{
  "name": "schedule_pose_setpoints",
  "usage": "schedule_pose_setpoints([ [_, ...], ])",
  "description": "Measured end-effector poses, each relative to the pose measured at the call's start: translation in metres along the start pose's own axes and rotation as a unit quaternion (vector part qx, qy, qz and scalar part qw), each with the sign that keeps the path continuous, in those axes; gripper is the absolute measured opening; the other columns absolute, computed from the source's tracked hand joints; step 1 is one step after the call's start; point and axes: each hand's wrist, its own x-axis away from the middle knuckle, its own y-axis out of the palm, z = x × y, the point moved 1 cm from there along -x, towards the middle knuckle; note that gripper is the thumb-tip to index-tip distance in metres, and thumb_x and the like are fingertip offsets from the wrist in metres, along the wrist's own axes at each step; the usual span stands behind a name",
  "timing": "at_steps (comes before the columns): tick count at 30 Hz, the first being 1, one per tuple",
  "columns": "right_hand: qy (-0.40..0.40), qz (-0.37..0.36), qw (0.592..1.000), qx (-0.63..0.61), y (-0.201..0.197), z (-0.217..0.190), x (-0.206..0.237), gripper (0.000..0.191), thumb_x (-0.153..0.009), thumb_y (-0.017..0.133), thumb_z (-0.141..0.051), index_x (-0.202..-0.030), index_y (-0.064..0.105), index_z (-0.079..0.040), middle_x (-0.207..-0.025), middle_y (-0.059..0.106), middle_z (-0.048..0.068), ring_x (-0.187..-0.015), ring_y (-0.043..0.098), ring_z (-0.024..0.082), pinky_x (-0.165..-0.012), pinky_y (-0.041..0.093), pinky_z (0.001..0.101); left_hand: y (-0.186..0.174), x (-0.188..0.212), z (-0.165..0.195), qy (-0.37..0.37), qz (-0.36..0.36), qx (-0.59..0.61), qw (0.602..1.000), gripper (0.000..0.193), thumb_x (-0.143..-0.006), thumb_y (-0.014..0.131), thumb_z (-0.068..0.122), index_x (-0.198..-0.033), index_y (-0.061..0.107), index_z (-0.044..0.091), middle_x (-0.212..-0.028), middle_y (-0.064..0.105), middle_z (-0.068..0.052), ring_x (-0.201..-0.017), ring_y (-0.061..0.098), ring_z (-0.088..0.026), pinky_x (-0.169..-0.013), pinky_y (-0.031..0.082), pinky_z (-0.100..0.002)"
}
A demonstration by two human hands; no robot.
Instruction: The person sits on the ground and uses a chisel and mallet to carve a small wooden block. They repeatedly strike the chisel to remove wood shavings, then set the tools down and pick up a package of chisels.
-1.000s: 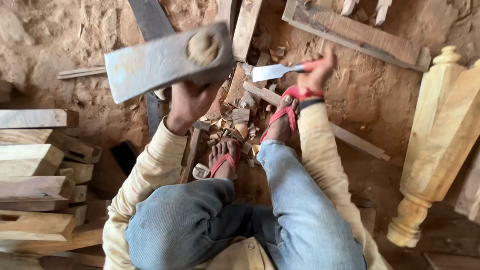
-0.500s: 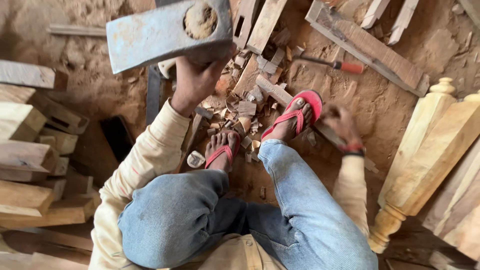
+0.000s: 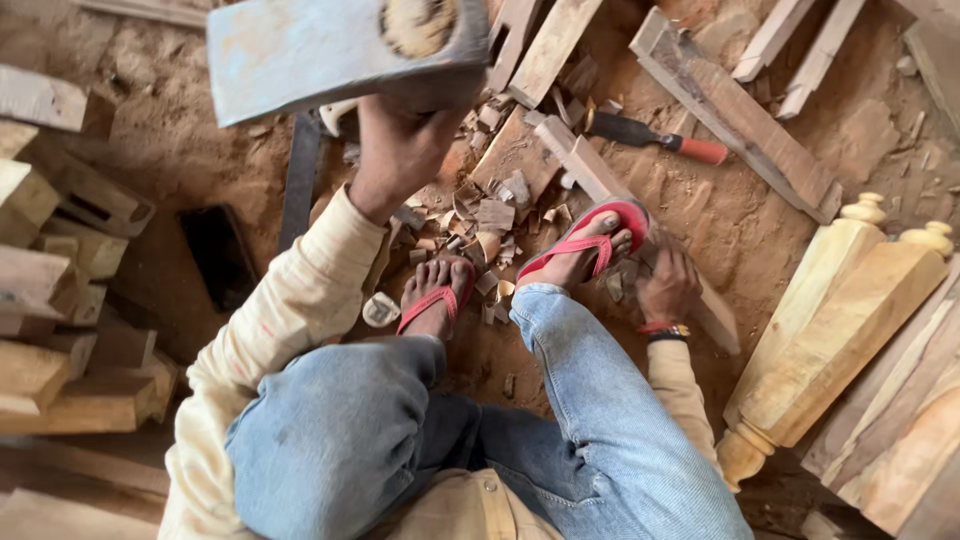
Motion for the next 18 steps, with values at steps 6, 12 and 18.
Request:
schedule_pose_setpoints([
  [6,-0.093,-0.025,0.995,-0.017,0.000,-0.009,0.004,0.033,-0.083,0.072,-0.022,-0.113,0.071,-0.009,-0.147,0.059,0.017,-0.134,0.054,0.037,-0.111,0.040,0.0532,-0.009,0.008,-0.020,-0.008,0.027,-0.047,0.998,0.015,-0.096,0.067,-0.008,-0.109,0.074,-0.004,-0.097,0.078,-0.017,-0.081,0.079,-0.019,-0.076,0.067,-0.032],
  [12,-0.021,0.023,0.989,-0.146,-0.003,0.007,-0.026,0.027,-0.099,0.052,-0.003,-0.118,0.072,-0.004,-0.125,0.067,0.016,-0.125,0.060,0.034,-0.114,0.047,0.0458,-0.010,0.016,-0.018,-0.030,-0.007,-0.085,0.996,0.011,-0.099,0.069,-0.004,-0.090,0.073,0.002,-0.079,0.072,-0.009,-0.067,0.068,-0.015,-0.069,0.059,-0.030],
  [18,-0.013,0.020,0.972,-0.232,-0.015,-0.012,-0.107,0.034,-0.098,0.073,-0.023,-0.124,0.071,-0.003,-0.121,0.073,0.016,-0.115,0.068,0.031,-0.104,0.050,0.0433,0.002,0.013,0.005,-0.024,-0.034,-0.035,0.999,0.034,-0.098,0.075,0.001,-0.128,0.061,-0.001,-0.129,0.068,-0.016,-0.120,0.070,-0.024,-0.104,0.060,-0.041],
])
